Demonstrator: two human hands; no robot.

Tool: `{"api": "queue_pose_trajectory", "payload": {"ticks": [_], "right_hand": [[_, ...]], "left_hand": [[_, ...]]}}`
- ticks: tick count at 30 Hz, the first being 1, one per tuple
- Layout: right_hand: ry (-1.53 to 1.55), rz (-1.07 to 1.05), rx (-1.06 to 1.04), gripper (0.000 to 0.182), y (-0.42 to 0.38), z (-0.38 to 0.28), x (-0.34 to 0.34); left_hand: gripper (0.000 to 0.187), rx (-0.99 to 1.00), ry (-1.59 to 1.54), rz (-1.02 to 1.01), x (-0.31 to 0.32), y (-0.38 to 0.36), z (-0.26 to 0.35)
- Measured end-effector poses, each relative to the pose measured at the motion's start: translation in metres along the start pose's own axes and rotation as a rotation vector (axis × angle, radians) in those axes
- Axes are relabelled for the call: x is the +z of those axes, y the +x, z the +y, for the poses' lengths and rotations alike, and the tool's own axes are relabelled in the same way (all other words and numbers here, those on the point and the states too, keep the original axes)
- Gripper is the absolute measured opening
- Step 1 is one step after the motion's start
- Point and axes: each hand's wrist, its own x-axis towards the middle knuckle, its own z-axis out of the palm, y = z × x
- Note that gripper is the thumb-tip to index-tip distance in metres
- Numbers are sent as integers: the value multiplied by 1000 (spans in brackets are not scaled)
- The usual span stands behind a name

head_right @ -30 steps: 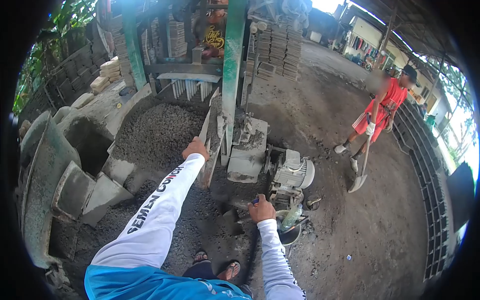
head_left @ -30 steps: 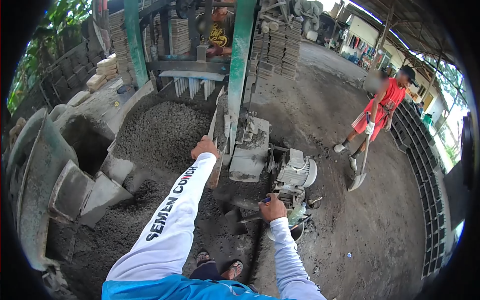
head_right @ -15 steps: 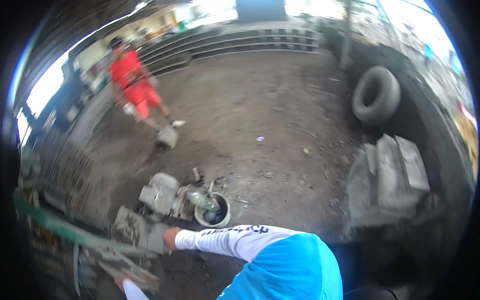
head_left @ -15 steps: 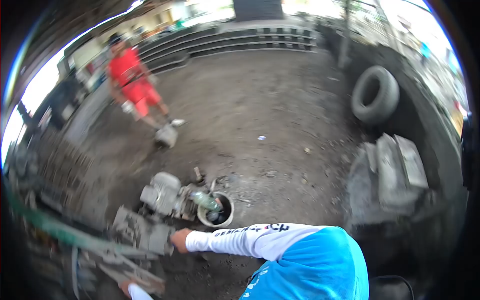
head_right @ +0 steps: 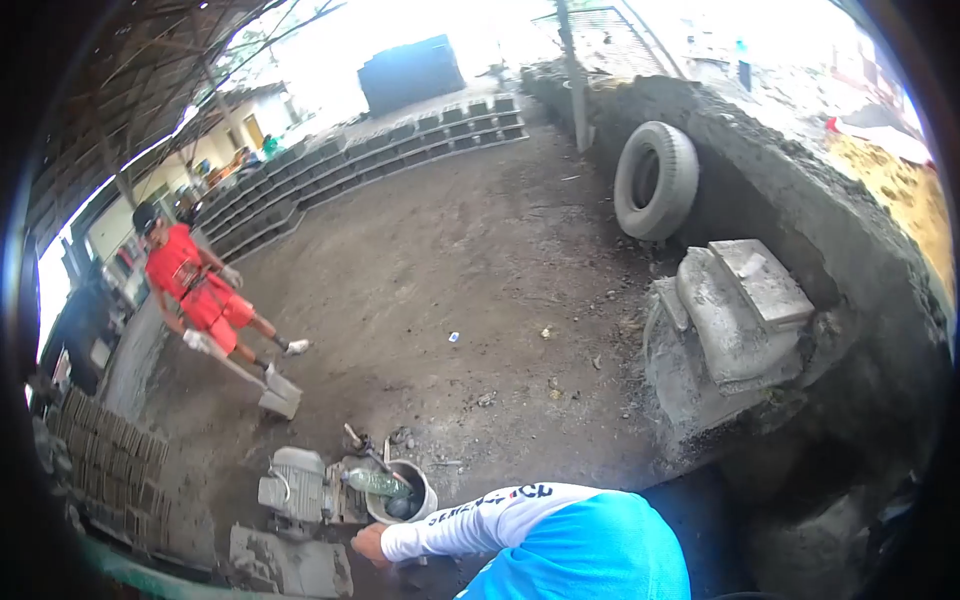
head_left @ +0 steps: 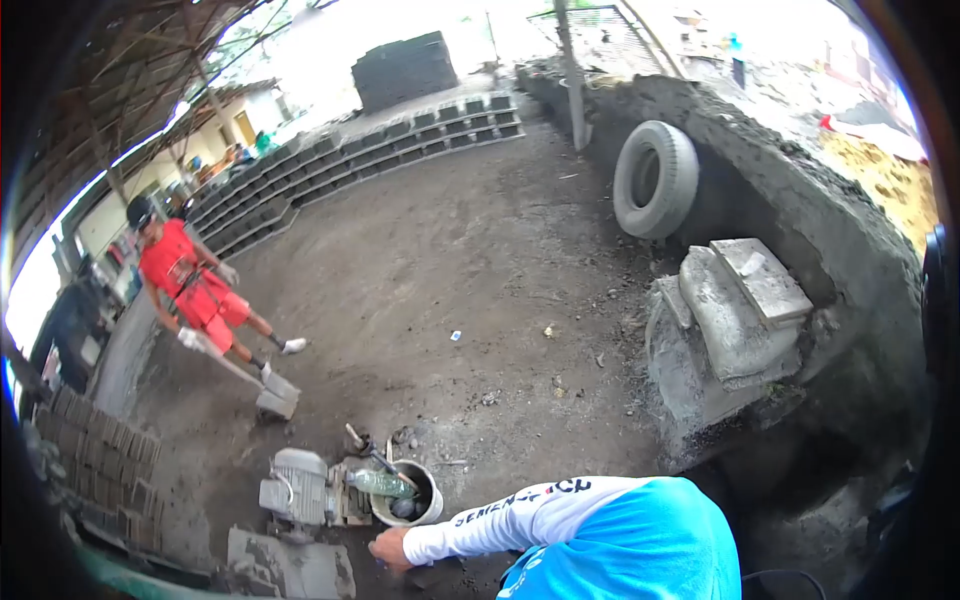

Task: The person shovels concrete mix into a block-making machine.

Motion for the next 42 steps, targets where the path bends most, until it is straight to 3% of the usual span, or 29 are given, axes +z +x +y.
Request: {"api": "queue_pose_trajectory", "payload": {"ticks": [4,6,10,11,15,17,20,31,42], "right_hand": [[-14,-30,124,23,5,10,7],[-80,-84,167,29,2,-7,-18],[-148,-130,111,24,17,-13,-14],[-154,-142,85,24,21,-18,-14],[-142,-215,55,30,38,-29,3],[-125,-226,54,32,45,-37,6],[-135,-264,59,36,61,-44,9],[-230,-315,63,37,147,-53,43],[-225,-282,-39,32,179,-92,50]], "left_hand": [[69,-93,-252,60,-58,1,-49],[67,-214,-355,69,-87,-15,-69],[64,-498,-435,39,-140,-74,-62],[63,-556,-417,17,-149,-87,-54],[46,-580,165,-17,-73,-21,-189],[39,-597,284,-39,-51,-18,-217],[36,-574,269,13,-70,-40,-183],[34,-626,224,89,-60,-32,-192],[28,-680,276,42,-59,-21,-198]]}}
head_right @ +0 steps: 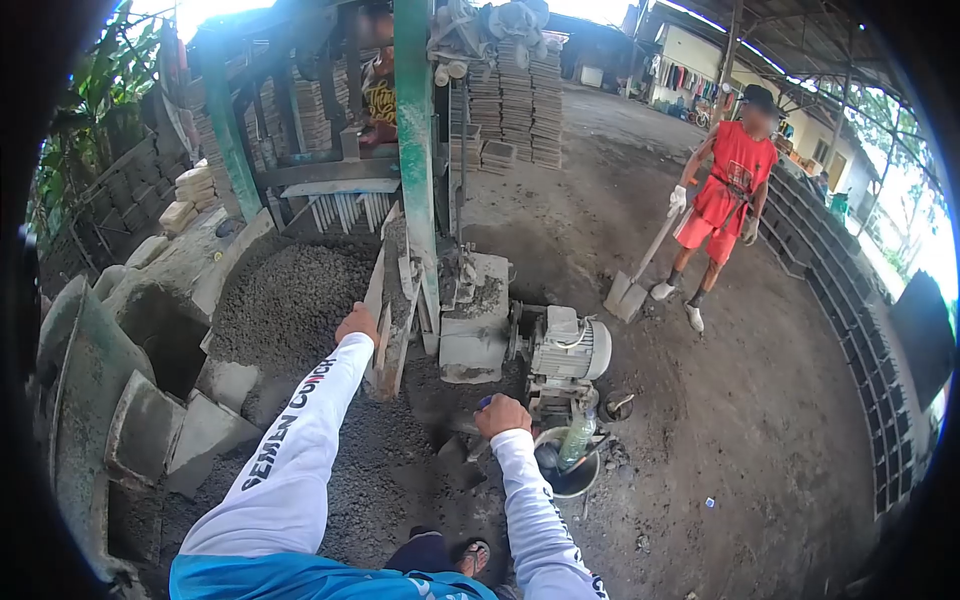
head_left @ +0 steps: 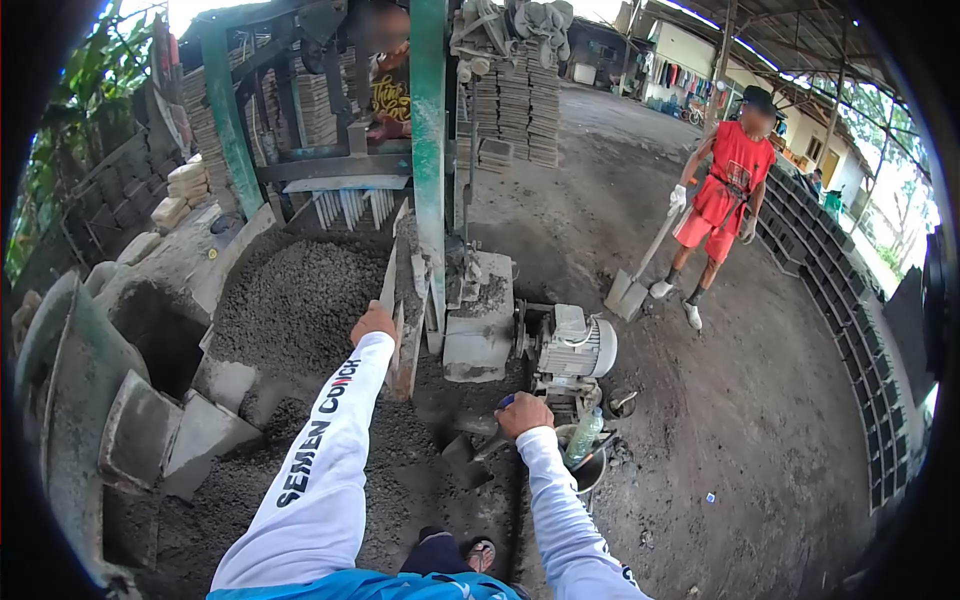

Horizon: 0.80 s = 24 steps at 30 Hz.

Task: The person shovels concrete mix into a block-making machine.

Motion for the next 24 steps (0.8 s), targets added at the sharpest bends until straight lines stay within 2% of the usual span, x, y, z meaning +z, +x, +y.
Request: {"api": "queue_pose_trajectory", "payload": {"ticks": [4,5,11,14,17,21,24], "right_hand": [[-25,1,-12,31,16,-1,0],[1,-21,10,40,23,1,3],[-30,-38,1,40,40,-5,1],[-58,-22,-39,38,49,-4,11],[-15,82,-96,27,47,-7,19],[-47,6,-121,28,38,-19,12],[-46,-18,-154,29,31,-22,11]], "left_hand": [[26,-9,14,-19,-5,-1,2],[26,-4,13,-3,1,2,0],[27,-6,1,-7,-1,0,0],[25,-1,-5,7,3,2,-2],[30,-27,-35,-26,-1,2,1],[34,-42,-42,-50,-8,-2,2],[23,11,-19,19,-4,-5,0]]}}
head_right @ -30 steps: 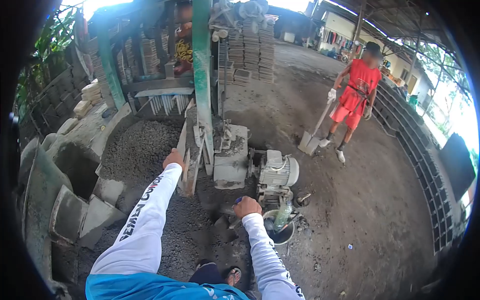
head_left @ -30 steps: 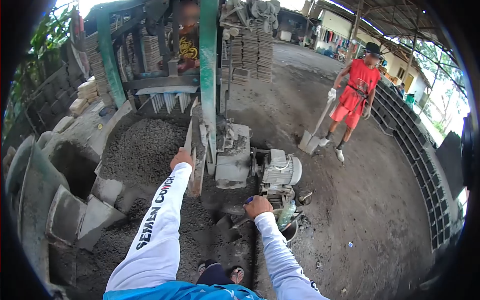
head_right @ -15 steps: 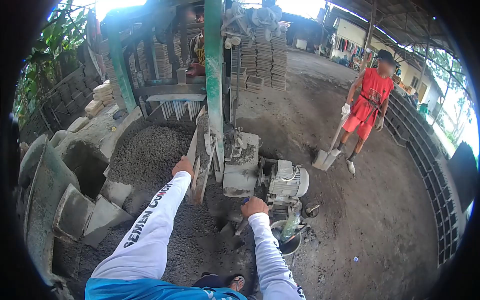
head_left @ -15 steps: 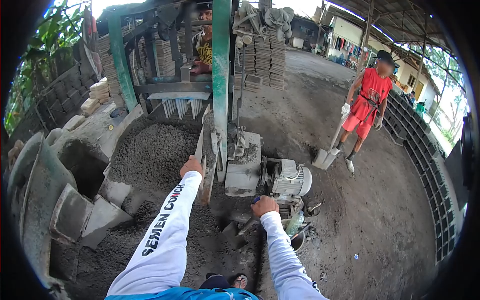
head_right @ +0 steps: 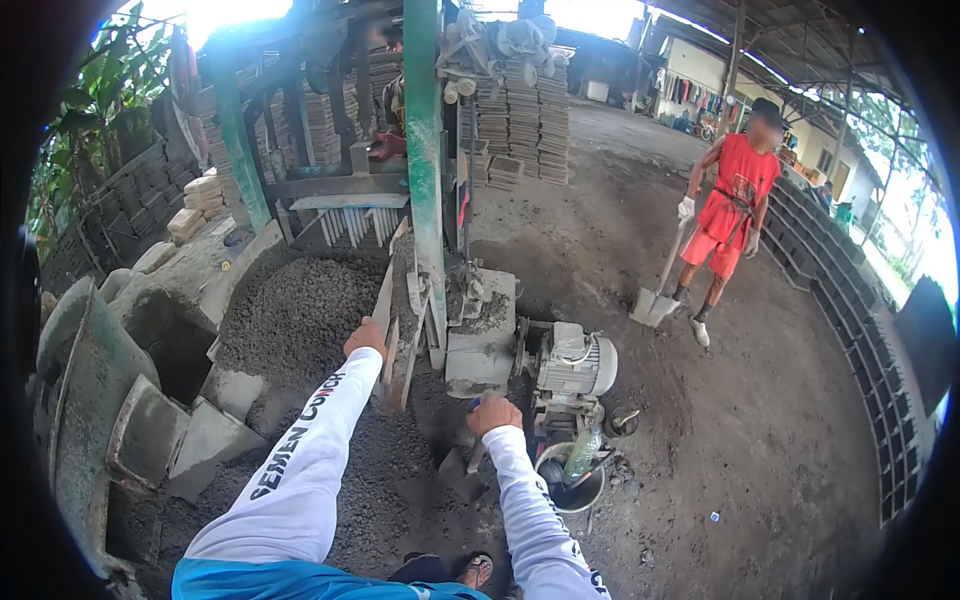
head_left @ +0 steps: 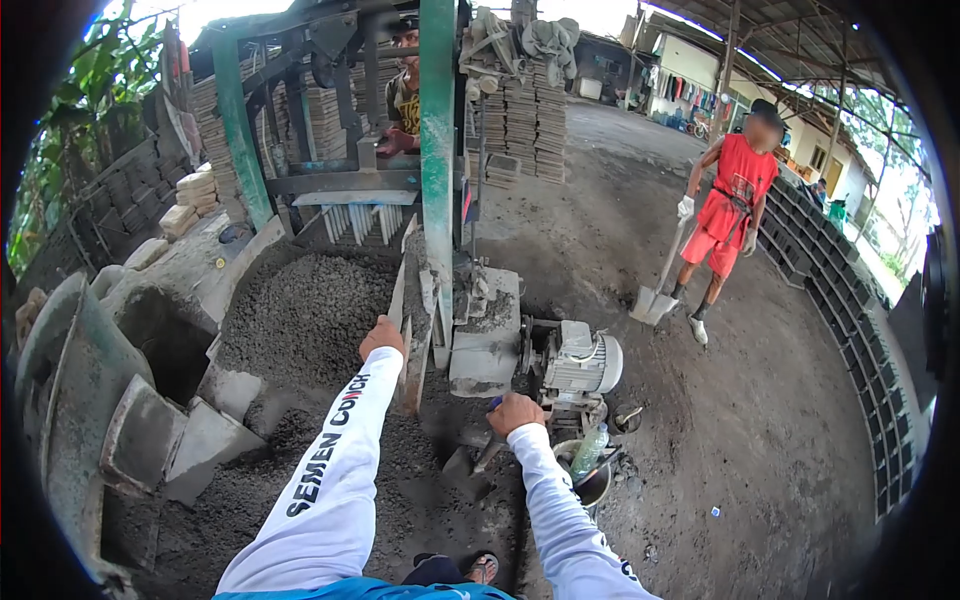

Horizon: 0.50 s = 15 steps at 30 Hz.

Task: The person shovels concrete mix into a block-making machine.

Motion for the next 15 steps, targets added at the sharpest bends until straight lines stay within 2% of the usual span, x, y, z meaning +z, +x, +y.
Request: {"api": "queue_pose_trajectory", "payload": {"ticks": [15], "right_hand": [[25,7,20,28,-34,6,3]], "left_hand": [[26,28,38,17,4,1,0]]}}
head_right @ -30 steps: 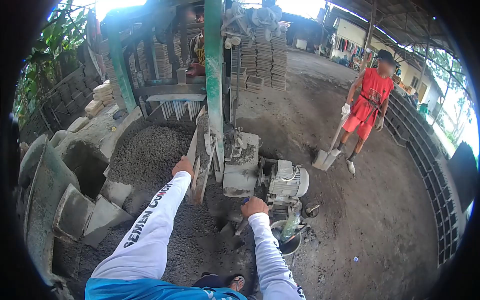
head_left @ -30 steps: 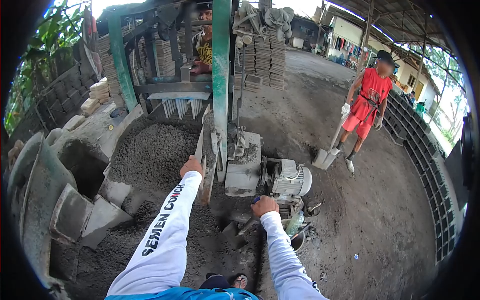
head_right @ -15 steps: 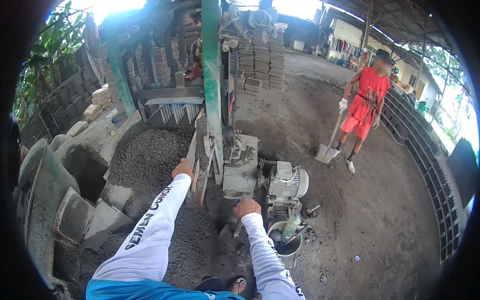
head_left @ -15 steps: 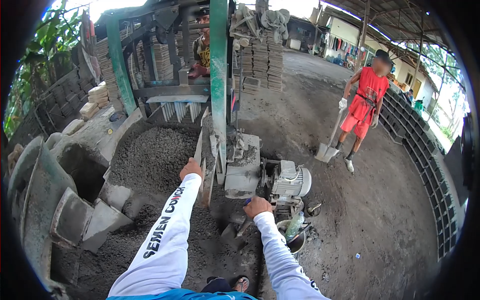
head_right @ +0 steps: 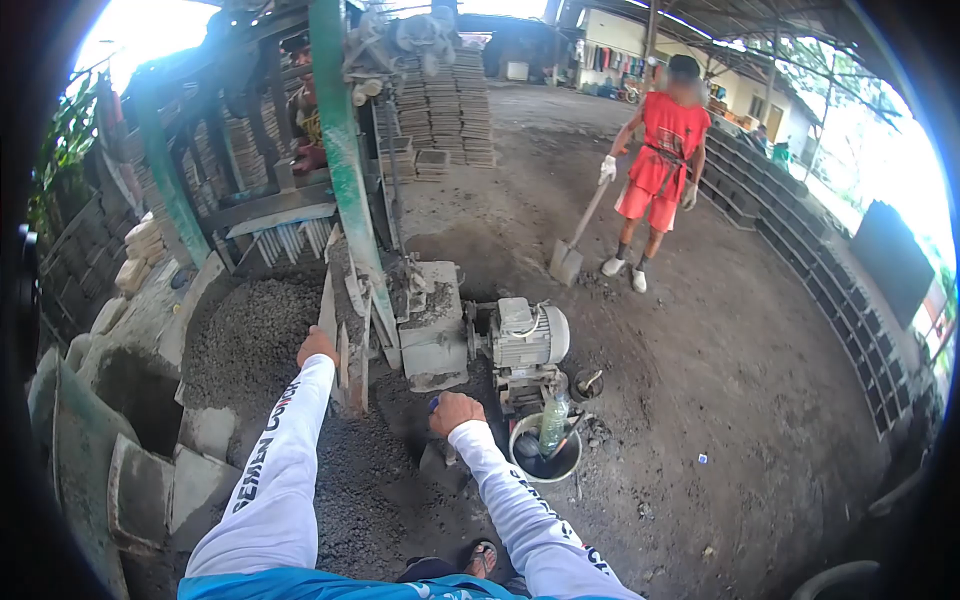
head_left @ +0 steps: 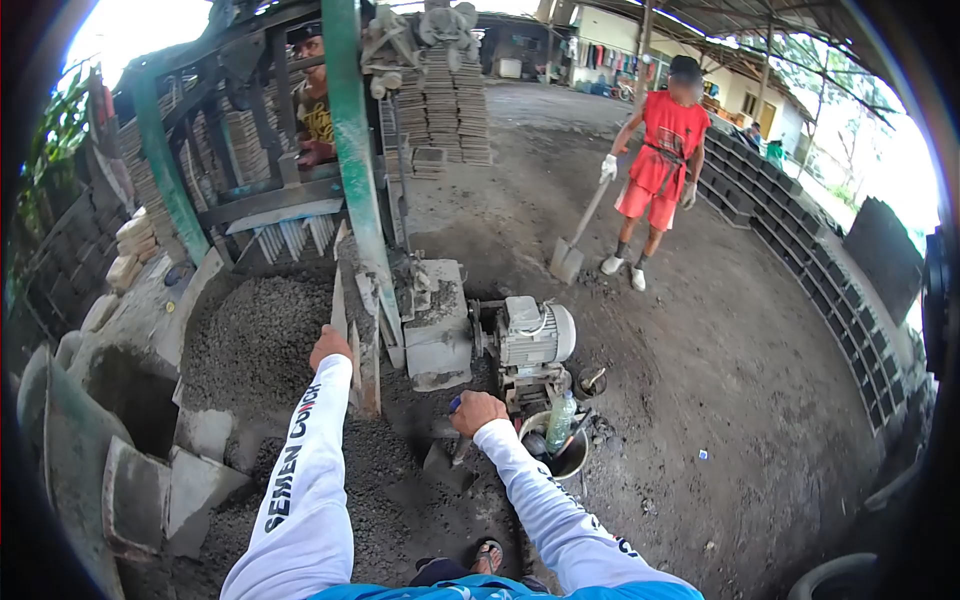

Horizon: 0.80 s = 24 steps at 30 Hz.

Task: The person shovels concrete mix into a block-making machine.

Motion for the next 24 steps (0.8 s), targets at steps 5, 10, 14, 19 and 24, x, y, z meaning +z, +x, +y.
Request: {"api": "queue_pose_trajectory", "payload": {"ticks": [5,10,14,19,24], "right_hand": [[30,14,-1,26,-8,-3,-6],[35,-3,-23,23,-11,6,8],[148,77,-37,20,-30,10,-6],[94,67,9,20,-24,19,6],[87,162,18,19,-25,27,17]], "left_hand": [[31,-9,10,-18,-5,-5,4],[68,76,99,1,25,19,-11],[72,129,51,-101,-4,-1,5],[41,42,24,-79,5,6,6],[35,32,54,-47,9,6,4]]}}
